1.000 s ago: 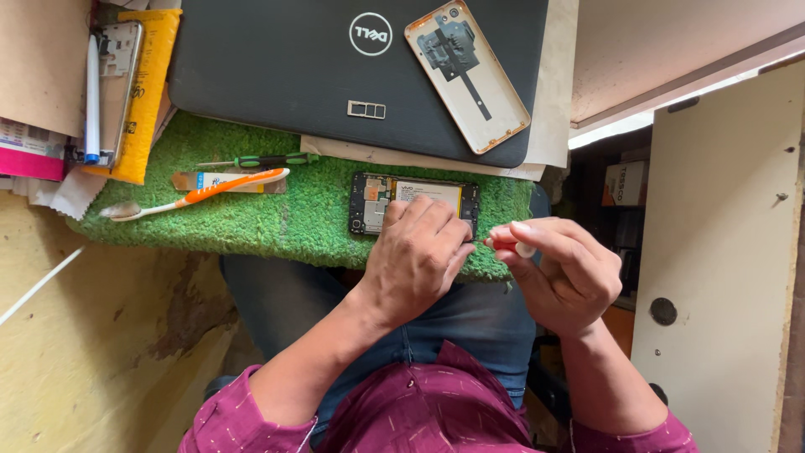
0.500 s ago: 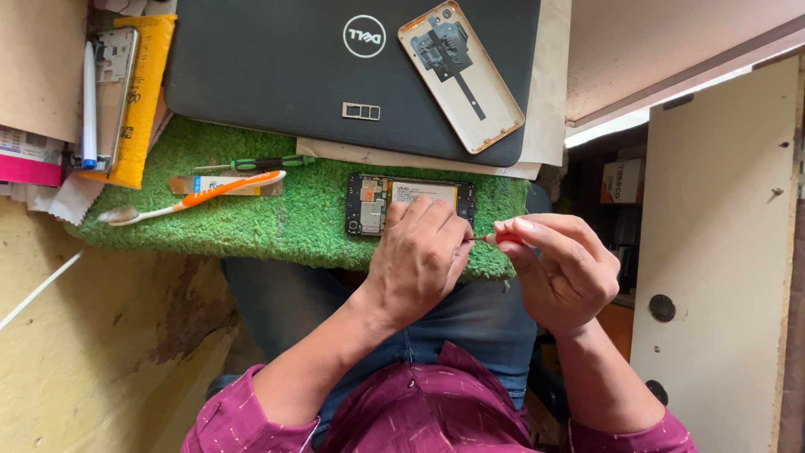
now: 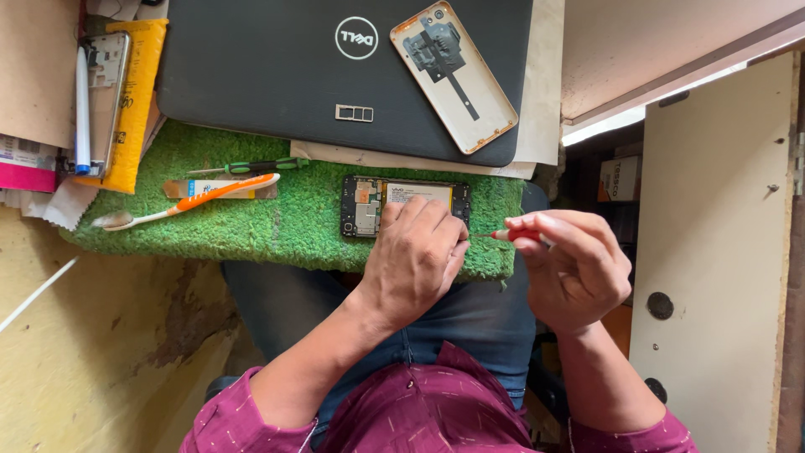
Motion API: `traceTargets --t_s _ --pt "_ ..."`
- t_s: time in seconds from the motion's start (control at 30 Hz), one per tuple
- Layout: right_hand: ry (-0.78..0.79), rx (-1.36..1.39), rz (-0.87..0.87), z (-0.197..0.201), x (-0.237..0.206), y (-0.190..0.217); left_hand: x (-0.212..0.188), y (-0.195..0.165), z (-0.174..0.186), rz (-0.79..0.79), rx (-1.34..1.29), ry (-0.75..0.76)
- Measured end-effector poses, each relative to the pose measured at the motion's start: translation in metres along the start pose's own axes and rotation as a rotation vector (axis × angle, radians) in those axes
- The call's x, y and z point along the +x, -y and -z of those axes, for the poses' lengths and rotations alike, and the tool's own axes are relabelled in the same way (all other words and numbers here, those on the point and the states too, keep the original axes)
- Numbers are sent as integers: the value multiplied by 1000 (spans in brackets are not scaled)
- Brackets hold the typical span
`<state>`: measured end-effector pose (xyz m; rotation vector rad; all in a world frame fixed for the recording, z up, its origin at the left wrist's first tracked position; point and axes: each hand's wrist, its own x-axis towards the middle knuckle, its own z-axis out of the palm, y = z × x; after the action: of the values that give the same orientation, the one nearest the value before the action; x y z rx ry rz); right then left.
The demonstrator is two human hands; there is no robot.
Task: The person removes the back cover of a smartphone, places it on a laptop, and uses a red-handled screwdriver to unscrew and manipulate internal components. The person continues to work on the phone's internals, adjusting parts and handling the device throughout the clip.
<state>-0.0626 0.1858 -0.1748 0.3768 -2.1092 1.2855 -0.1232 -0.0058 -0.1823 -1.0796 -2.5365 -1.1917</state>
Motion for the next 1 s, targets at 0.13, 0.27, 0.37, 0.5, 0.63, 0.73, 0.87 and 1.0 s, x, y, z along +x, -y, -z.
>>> traceTargets --t_s 0.13,0.27,0.37,0.5,0.63,0.73,0.87,1.0 --pt "-32 8 -18 3 -1 -3 0 -1 -2 -50 19 -14" --pt "-16 43 3 5 -2 -4 -1 -4 -5 -80 108 -26" --pt "-6 30 4 5 -2 -3 -1 -5 -6 -72 129 -22" --pt "-4 42 3 4 -1 -3 0 -6 -8 -40 152 -5" --pt "-3 27 1 5 0 -3 1 -8 -10 -45 214 -14" --pt "-6 48 2 8 -1 -3 1 -9 -9 -42 194 8" --pt "-29 49 -25 12 -5 -5 3 -8 -5 16 41 27" --pt "-79 193 -107 10 -10 -9 5 -2 4 72 -68 40"
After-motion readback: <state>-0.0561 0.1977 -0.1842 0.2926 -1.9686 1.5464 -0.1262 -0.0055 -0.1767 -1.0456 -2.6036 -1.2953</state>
